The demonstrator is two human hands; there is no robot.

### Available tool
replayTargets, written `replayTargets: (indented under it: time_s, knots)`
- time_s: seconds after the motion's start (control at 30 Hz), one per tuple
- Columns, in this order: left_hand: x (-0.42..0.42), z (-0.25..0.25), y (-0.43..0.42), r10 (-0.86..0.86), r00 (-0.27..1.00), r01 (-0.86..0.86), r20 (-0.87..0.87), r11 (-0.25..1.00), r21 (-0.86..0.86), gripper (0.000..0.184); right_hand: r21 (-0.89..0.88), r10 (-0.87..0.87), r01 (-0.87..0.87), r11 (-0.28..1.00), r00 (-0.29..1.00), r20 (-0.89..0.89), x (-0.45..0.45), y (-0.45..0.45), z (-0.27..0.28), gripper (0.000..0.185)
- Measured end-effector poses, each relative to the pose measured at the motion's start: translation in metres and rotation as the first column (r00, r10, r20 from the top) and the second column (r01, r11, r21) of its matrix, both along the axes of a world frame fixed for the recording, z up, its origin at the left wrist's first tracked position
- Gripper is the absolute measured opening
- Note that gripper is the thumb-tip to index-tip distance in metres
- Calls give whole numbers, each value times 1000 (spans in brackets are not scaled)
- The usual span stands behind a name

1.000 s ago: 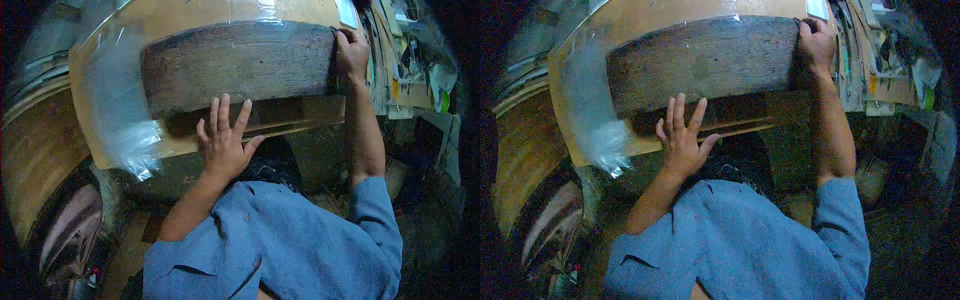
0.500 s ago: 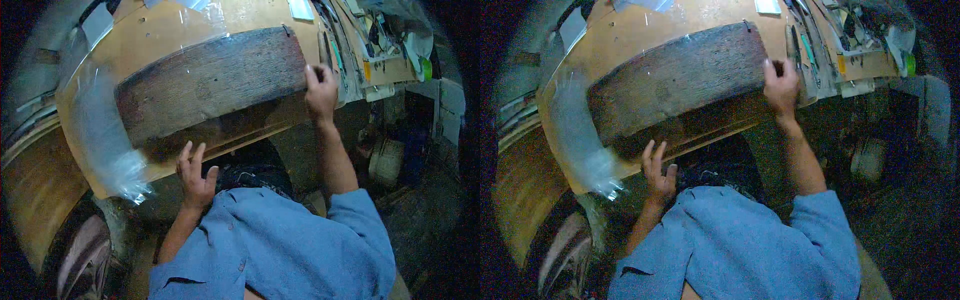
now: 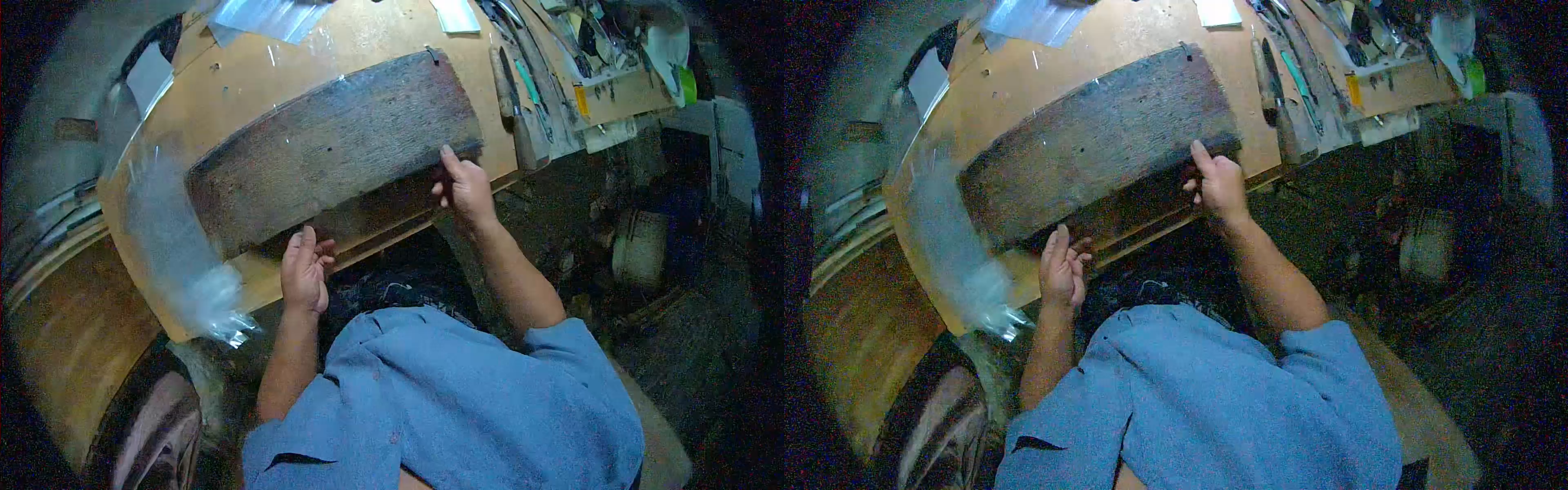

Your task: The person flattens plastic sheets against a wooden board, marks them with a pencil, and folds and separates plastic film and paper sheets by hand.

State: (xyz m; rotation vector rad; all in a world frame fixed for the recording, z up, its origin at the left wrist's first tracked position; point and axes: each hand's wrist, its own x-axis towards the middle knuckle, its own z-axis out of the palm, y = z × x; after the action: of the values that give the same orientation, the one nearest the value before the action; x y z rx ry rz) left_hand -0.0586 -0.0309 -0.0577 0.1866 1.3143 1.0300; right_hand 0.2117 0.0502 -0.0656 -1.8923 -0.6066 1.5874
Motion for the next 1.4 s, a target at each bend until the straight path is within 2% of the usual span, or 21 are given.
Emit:
replayTargets:
  time_s: [0.13,0.2,0.3,0.37,0.43,0.47,0.53,0.6,0.63,0.7,0.73,0.83,0.9,0.97,1.03,1.1,1.17,1.23,1.33,1.4]
  knots:
    - [-2,-8,6,-29,997,28,-67,999,-17,17,66,-77,81,995,995,-64,-4,-12,-8,38]
    - [-4,-3,4,-36,995,40,-96,998,42,15,87,35,-31,996,998,-52,-3,-23,-7,35]
    - [-10,20,-3,6,992,-1,-126,999,38,12,187,95,-84,979,994,-54,-9,-44,-7,33]
    - [-15,38,-14,42,996,-35,-75,995,92,8,217,149,-130,968,986,-73,-12,-57,-5,31]
    - [-27,42,-29,78,995,-55,-65,950,308,6,311,267,-273,911,962,61,-20,-68,0,31]
    - [-41,43,-36,126,991,-131,37,960,249,7,262,330,-357,897,933,142,-25,-70,10,31]
    - [-53,62,-41,122,991,-133,57,951,280,8,250,329,-341,906,940,90,-33,-71,16,31]
    - [-48,75,-40,214,977,-196,-13,913,357,14,233,323,-323,918,946,38,-36,-69,20,31]
    - [-47,80,-39,209,978,-191,-11,912,363,14,175,190,-174,969,979,-75,-36,-64,20,32]
    - [-49,92,-44,135,968,-226,212,837,499,38,10,-102,109,994,957,-270,-32,-49,19,36]
    - [-55,97,-48,154,985,-173,78,888,427,29,47,-114,135,990,944,-308,-25,-45,8,36]
    - [-53,114,-48,93,981,-159,168,886,436,22,57,-227,249,967,939,-258,-10,-34,0,32]
    - [-52,125,-52,119,974,-195,192,874,446,19,122,-246,278,953,942,-227,-2,-31,-8,30]
    - [-54,134,-53,151,959,-244,240,871,426,10,158,-380,419,894,897,-228,6,-25,-10,31]
    - [-60,133,-57,192,964,-249,182,888,385,7,215,-375,424,880,897,-236,8,-21,-7,35]
    - [-51,148,-51,116,965,-220,235,843,490,5,208,-383,450,869,875,-296,9,-13,-1,55]
    - [-48,156,-49,115,977,-190,177,844,501,5,228,-381,443,867,885,-268,12,-6,-12,56]
    - [-57,157,-49,78,984,-153,163,840,521,20,254,-377,432,865,895,-240,16,-5,-19,56]
    - [-74,157,-54,34,989,-108,143,828,550,43,224,-394,437,871,895,-211,21,-9,-5,42]
    - [-90,147,-72,125,987,-163,105,809,564,45,301,-415,465,833,883,-218,24,-19,-15,42]
